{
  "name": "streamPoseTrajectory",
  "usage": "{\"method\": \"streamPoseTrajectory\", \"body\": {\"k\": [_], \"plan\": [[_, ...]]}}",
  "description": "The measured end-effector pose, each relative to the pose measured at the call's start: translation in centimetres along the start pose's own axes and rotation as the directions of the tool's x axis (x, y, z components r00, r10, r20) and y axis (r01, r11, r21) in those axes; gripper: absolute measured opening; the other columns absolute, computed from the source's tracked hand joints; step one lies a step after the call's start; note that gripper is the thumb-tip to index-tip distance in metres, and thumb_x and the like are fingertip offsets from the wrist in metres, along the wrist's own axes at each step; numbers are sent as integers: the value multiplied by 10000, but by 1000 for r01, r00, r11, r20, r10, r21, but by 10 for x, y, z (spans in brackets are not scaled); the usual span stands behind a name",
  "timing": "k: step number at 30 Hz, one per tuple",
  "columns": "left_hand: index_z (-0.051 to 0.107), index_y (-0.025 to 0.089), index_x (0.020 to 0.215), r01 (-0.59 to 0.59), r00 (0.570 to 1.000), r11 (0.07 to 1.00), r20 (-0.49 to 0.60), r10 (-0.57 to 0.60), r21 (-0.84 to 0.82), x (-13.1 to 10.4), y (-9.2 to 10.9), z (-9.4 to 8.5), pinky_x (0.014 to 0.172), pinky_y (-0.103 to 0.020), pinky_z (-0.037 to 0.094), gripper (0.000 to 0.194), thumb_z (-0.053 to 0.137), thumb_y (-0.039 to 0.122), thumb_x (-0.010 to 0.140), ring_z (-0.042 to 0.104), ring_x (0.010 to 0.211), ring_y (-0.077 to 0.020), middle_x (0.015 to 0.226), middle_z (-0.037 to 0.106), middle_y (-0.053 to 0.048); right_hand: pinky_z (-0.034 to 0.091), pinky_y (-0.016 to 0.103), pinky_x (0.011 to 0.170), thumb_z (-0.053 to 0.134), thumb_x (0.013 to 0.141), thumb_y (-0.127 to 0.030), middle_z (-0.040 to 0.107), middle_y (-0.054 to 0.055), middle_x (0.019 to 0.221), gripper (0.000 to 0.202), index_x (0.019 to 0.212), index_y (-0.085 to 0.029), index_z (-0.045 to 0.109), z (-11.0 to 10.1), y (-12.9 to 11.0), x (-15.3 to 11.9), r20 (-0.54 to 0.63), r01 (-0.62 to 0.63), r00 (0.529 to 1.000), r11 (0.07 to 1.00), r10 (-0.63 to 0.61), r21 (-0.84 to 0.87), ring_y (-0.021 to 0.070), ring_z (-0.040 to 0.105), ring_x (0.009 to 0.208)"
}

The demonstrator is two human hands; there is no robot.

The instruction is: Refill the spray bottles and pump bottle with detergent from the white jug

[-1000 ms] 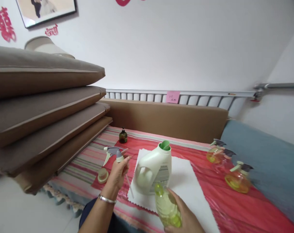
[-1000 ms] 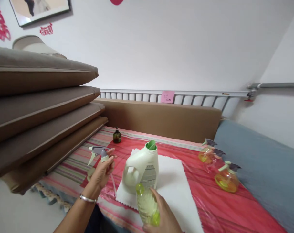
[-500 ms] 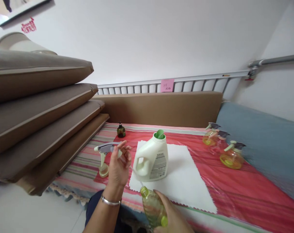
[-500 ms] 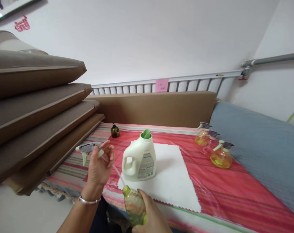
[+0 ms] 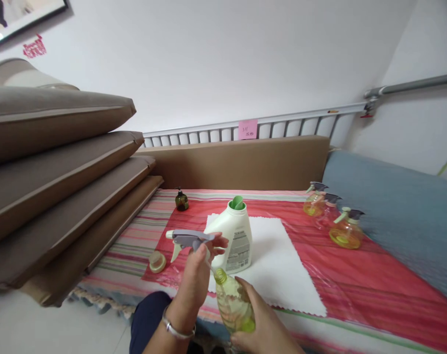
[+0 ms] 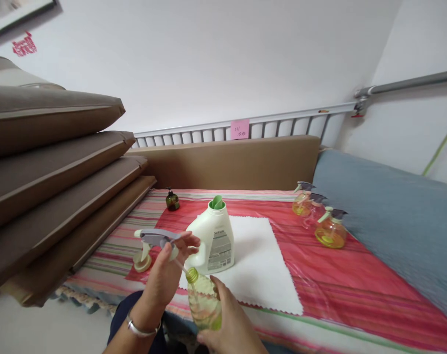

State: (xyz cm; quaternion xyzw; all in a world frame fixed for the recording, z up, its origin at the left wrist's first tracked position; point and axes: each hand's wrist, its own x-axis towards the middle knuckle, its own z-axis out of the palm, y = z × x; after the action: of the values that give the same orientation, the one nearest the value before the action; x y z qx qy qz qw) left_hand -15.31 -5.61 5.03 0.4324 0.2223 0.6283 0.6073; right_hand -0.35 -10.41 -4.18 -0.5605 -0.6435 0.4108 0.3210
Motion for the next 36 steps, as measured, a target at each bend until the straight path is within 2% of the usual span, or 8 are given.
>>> {"method": "streamPoseTrajectory", "body": {"k": [5, 10, 15, 23, 26, 29, 32, 36], "plan": [[660, 175, 1064, 35, 997, 987, 57, -45, 159, -9, -9, -3, 1004, -439, 297, 448, 523, 511, 802, 441, 1209, -323, 1180, 622, -134, 386, 382, 964, 646, 493, -153, 526, 138, 1248, 812, 1254, -162, 363, -16, -25, -7, -87, -9, 996, 999, 5, -44, 266, 499, 1138], [661, 177, 1069, 69, 996, 985, 47, -78, 155, -10, -13, -2, 1001, -452, 306, 457, 530, 519, 795, 474, 1176, -331, 1149, 639, -140, 337, 416, 1017, 687, 501, -183, 485, 125, 1314, 873, 1310, -199, 361, -18, -22, -12, -92, 87, 992, 996, -84, 25, 289, 445, 1204], [707, 160, 887, 54, 998, 988, 30, -60, 147, -11, -11, 3, 1016, -439, 316, 332, 517, 422, 816, 401, 1235, -317, 1072, 657, -134, 337, 428, 1017, 696, 497, -189, 499, 107, 1298, 892, 1331, -222, 383, -22, -26, -14, -114, 122, 987, 991, -117, 45, 300, 447, 1195], [695, 162, 772, 52, 998, 982, 35, -59, 180, -11, -12, 9, 1013, -434, 311, 237, 526, 327, 792, 472, 1153, -309, 984, 674, -117, 338, 408, 1010, 724, 471, -202, 486, 115, 1308, 912, 1325, -201, 404, -27, -34, -16, -104, 98, 990, 995, -94, 33, 306, 438, 1195], [661, 157, 670, 74, 997, 982, 19, -79, 172, -13, -15, 10, 981, -431, 327, 258, 504, 319, 796, 528, 1056, -302, 939, 674, -118, 386, 398, 951, 729, 459, -174, 539, 102, 1244, 909, 1302, -221, 392, -26, -32, -15, -89, 55, 995, 982, -39, 180, 297, 503, 1119], [612, 161, 604, 172, 985, 984, 27, -173, 42, -13, -17, 13, 911, -408, 379, 293, 490, 337, 805, 579, 916, -269, 833, 667, -101, 460, 353, 782, 753, 467, -239, 649, 63, 1015, 808, 1202, -220, 418, -22, -26, -13, 17, 20, 999, 849, -35, 528, 259, 611, 907], [582, 169, 601, 283, 959, 954, 45, -280, -101, -14, -17, 18, 810, -390, 429, 300, 509, 378, 804, 600, 736, -226, 678, 621, -51, 461, 307, 679, 780, 509, -431, 688, 42, 863, 624, 1015, -222, 479, -17, -20, -11, 107, -70, 994, 570, -32, 819, 213, 642, 769], [567, 175, 604, 231, 972, 970, -25, -233, -78, -18, -21, 23, 757, -352, 440, 309, 546, 419, 792, 575, 650, -188, 600, 566, -12, 493, 345, 710, 604, 692, -611, 708, 76, 865, 503, 975, -199, 553, -11, -20, -11, 269, -270, 962, 238, 38, 933, 228, 667, 793]]}}
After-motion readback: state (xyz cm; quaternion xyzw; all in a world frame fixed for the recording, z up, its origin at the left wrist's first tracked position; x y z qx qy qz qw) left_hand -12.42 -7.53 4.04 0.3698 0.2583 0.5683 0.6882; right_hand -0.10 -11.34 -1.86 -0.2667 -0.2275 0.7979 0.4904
